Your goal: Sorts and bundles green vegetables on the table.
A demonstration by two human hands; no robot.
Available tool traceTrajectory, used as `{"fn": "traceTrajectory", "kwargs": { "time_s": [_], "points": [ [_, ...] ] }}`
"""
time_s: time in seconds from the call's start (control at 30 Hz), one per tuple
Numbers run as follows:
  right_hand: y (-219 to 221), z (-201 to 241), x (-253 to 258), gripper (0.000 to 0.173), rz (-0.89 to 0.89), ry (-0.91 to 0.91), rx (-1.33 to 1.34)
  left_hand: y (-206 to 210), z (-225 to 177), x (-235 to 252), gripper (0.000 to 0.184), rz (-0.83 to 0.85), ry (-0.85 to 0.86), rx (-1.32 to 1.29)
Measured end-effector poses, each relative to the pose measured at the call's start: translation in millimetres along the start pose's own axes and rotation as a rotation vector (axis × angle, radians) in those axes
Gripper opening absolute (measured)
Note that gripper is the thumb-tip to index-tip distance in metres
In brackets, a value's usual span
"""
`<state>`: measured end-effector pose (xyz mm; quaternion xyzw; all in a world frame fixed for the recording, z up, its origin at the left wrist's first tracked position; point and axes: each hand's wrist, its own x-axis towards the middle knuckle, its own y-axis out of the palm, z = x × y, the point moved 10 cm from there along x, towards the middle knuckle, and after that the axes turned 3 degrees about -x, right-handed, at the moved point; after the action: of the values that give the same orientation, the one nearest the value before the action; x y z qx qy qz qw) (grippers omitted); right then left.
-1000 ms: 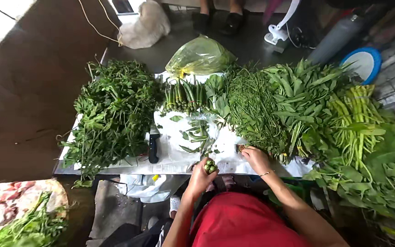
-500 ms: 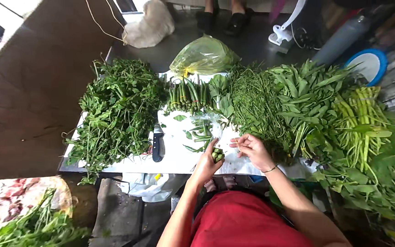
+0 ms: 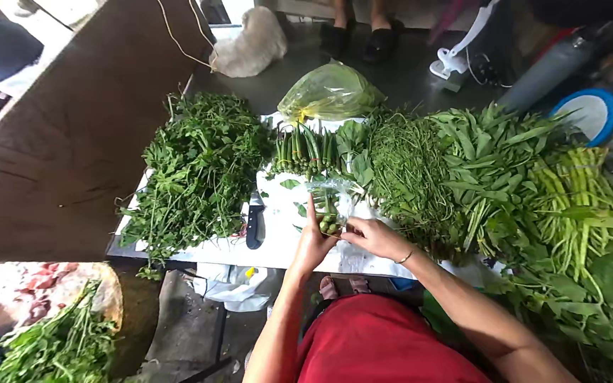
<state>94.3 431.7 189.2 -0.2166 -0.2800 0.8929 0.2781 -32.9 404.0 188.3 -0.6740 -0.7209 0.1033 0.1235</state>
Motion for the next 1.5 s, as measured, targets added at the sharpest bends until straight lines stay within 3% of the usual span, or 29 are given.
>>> {"fn": "traceTrajectory", "kwargs": {
  "time_s": [0.1,0.17,0.23,0.4,0.47,0.57,0.67,0.73,0.8,0.9,1.03,1.1,1.17,1.2,1.27,1.3,1.37,1.43,1.5],
  "points": [
    [2,41,-34,0.034,-0.083,-0.368,0.014,-20,9,6,0.112,-0.088,-0.081,-0.242],
    [-1,74,-60,0.029,-0.088,-0.655,0.283,-25,8,6,0.113,-0.114,-0.149,-0.407],
    [-12,92,-74,0.028,-0.026,-0.791,0.696,-23,0,4,0.111,-0.109,-0.148,-0.593],
    [-29,64,-52,0.042,-0.186,-0.635,1.753,-26,-52,2,0.106,-0.068,0.053,-0.894],
    [-27,52,-37,0.047,-0.25,-0.547,1.893,-32,-72,1,0.11,-0.063,0.112,-0.802],
    [-34,44,-20,0.065,-0.33,-0.497,1.509,-33,-93,-3,0.111,-0.007,0.134,-0.404],
    [-54,59,-9,0.079,-0.395,-0.476,0.834,-25,-90,-1,0.109,0.076,0.171,0.0],
    [-57,77,-5,0.069,-0.411,-0.443,0.411,-18,-80,1,0.111,0.123,0.136,0.149],
    [-52,88,0,0.053,-0.408,-0.395,0.167,-17,-69,0,0.112,0.128,0.074,0.215],
    [-36,85,12,0.031,-0.343,-0.335,0.076,-15,-53,-2,0.113,0.139,0.038,0.219],
    [-11,69,28,0.029,-0.237,-0.267,0.067,-10,-19,-8,0.109,0.159,-0.002,0.188],
    [-10,64,32,0.031,-0.243,-0.216,0.066,-15,-7,-10,0.091,0.08,-0.02,0.22],
    [-17,66,30,0.044,-0.302,-0.215,0.033,-19,-3,-13,0.057,0.024,-0.056,0.262],
    [-22,70,27,0.058,-0.345,-0.24,0.003,-19,-2,-14,0.048,0.026,-0.066,0.263],
    [-29,83,22,0.081,-0.446,-0.333,-0.124,-15,-4,-13,0.041,0.042,-0.051,0.22],
    [-23,90,23,0.083,-0.466,-0.392,-0.196,-13,-9,-14,0.038,0.032,-0.029,0.171],
    [4,91,31,0.079,-0.361,-0.434,-0.261,-12,-14,-19,0.035,0.033,-0.039,0.07],
    [17,76,44,0.071,-0.164,-0.36,-0.174,-14,-3,-12,0.036,0.051,-0.073,0.099],
    [10,63,51,0.053,-0.081,-0.285,-0.023,-20,8,-1,0.053,0.096,-0.128,0.184]
  ]
}}
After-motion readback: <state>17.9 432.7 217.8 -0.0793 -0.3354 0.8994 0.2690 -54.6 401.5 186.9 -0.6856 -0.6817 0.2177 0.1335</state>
